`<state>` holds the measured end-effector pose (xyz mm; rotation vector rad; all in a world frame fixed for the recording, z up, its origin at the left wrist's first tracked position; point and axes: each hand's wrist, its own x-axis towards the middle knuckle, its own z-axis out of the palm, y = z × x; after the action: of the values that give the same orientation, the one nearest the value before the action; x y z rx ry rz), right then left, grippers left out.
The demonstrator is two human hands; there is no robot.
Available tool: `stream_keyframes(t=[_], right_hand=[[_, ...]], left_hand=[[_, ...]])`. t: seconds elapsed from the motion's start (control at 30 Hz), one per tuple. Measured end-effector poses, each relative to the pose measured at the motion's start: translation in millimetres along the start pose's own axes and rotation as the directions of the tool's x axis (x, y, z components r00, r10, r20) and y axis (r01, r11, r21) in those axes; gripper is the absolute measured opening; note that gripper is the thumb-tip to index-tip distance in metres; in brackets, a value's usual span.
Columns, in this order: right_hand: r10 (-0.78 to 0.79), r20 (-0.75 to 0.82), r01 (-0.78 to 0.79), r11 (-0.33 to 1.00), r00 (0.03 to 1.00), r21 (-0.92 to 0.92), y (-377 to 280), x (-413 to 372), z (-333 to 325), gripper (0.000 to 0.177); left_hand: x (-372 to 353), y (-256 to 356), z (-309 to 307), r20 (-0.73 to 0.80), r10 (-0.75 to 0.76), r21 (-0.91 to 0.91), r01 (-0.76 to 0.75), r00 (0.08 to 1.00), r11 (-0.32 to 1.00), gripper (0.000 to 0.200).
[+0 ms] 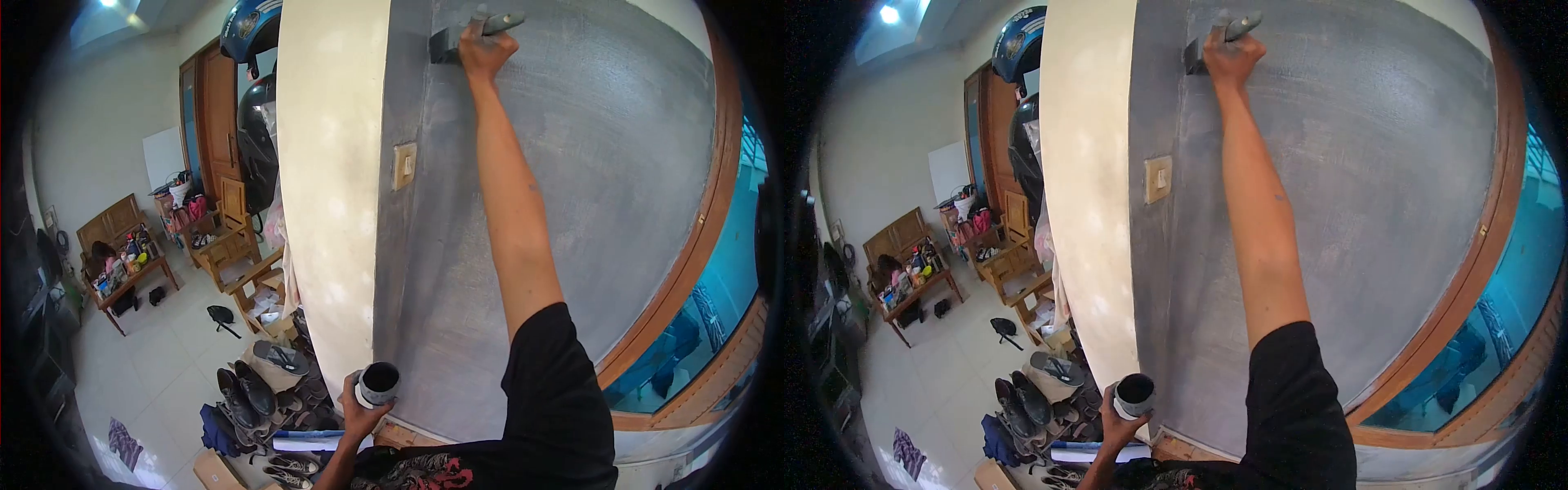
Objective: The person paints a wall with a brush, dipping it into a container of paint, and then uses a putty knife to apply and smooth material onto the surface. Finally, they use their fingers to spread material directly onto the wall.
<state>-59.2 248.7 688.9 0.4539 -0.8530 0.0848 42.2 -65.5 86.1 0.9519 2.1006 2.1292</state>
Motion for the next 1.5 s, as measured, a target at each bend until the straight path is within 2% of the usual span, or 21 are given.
stream_keyframes(t=[0.07, 0.17, 0.23, 0.27, 0.33, 0.37, 0.4, 0.43, 0.57, 0.77, 0.8, 0.83, 0.87, 0.9, 0.93, 1.07, 1.17, 1.23, 1.37, 1.47, 1.5], right_hand=[[0.101, -0.037, -0.1, 0.995, 0.994, 0.016, -3, -9, 12, 0.04], [-0.282, -0.238, 0.211, 0.935, 0.929, -0.285, 24, -19, 49, 0.04], [0.094, -0.514, -0.081, 0.996, 0.853, 0.047, 46, -25, 75, 0.034], [0.092, -0.516, -0.082, 0.996, 0.852, 0.042, 51, -21, 59, 0.034], [-0.39, -0.01, 0.259, 0.632, 0.921, -0.73, 53, -11, 4, 0.039], [-0.389, -0.009, 0.259, 0.63, 0.921, -0.732, 37, -9, -5, 0.039], [-0.057, -0.201, -0.025, 0.924, 0.978, -0.381, 18, -3, -12, 0.048], [0.326, -0.227, -0.319, 0.945, 0.918, 0.072, 8, -1, -14, 0.057], [0.28, -0.048, -0.283, 0.955, 0.959, -0.091, 23, -28, 7, 0.066], [0.254, -0.106, -0.232, 0.954, 0.961, 0.188, -14, -21, 18, 0.063], [-0.121, -0.182, 0.062, 0.953, 0.976, -0.297, 0, -17, 8, 0.057], [-0.474, -0.068, 0.29, 0.64, 0.878, -0.711, 11, -15, 1, 0.052], [-0.473, -0.067, 0.291, 0.64, 0.878, -0.711, 8, -16, -6, 0.052], [-0.138, -0.169, 0.062, 0.919, 0.976, -0.39, 1, -17, -15, 0.041], [0.223, -0.128, -0.226, 0.974, 0.966, -0.006, -5, -17, -19, 0.031], [0.099, -0.1, -0.106, 0.993, 0.99, -0.06, 33, -40, 20, 0.035], [-0.179, -0.434, 0.147, 0.983, 0.883, -0.106, 46, -41, 43, 0.036], [0.417, -0.096, -0.384, 0.889, 0.904, 0.249, -10, -24, -1, 0.048], [0.214, -0.237, -0.195, 0.976, 0.948, 0.098, 25, -31, -11, 0.035], [0.586, 0.185, -0.452, 0.349, 0.789, 0.821, 99, -91, 35, 0.041], [0.359, -0.137, -0.292, 0.887, 0.923, 0.357, 63, -86, 38, 0.037]], left_hand=[[4, 4, -1, 0.001, -0.018, -0.043, 0.018, 1.0, 0.999, 0.089], [11, -4, -2, 0.024, 0.034, 0.06, -0.035, 0.999, 0.998, 0.089], [15, -9, -1, 0.033, 0.025, 0.052, -0.026, 0.999, 0.998, 0.089], [17, -10, 0, 0.036, 0.013, 0.041, -0.014, 0.999, 0.999, 0.089], [18, -5, -2, 0.054, -0.017, 0.034, 0.015, 0.998, 0.999, 0.09], [20, -3, -2, 0.064, -0.04, 0.019, 0.039, 0.997, 0.999, 0.09], [21, -6, 0, 0.065, -0.039, 0.019, 0.038, 0.997, 0.999, 0.09], [20, -12, 1, 0.062, -0.041, -0.001, 0.041, 0.997, 0.999, 0.09], [22, -17, 7, 0.067, -0.042, 0.068, 0.037, 0.997, 0.997, 0.089], [27, -12, 14, 0.093, -0.029, 0.011, 0.028, 0.995, 1.0, 0.088], [27, -14, 15, 0.093, -0.031, 0.013, 0.029, 0.995, 0.999, 0.088], [27, -15, 16, 0.095, -0.022, 0.011, 0.021, 0.995, 1.0, 0.089], [27, -16, 16, 0.096, -0.013, 0.009, 0.012, 0.995, 1.0, 0.089], [26, -15, 17, 0.094, -0.012, 0.008, 0.012, 0.995, 1.0, 0.089], [25, -13, 17, 0.088, -0.01, 0.009, 0.009, 0.996, 1.0, 0.088], [26, -9, 21, 0.073, -0.013, -0.009, 0.013, 0.997, 1.0, 0.089], [27, -9, 22, 0.071, 0.012, 0.083, -0.018, 0.997, 0.996, 0.088], [27, -11, 23, 0.092, 0.0, 0.072, -0.007, 0.996, 0.997, 0.087], [30, 6, 24, 0.1, -0.006, 0.044, 0.001, 0.995, 0.999, 0.085], [34, 4, 27, 0.097, 0.022, 0.077, -0.03, 0.995, 0.997, 0.083], [36, 4, 29, 0.123, 0.028, 0.081, -0.038, 0.992, 0.996, 0.083]])
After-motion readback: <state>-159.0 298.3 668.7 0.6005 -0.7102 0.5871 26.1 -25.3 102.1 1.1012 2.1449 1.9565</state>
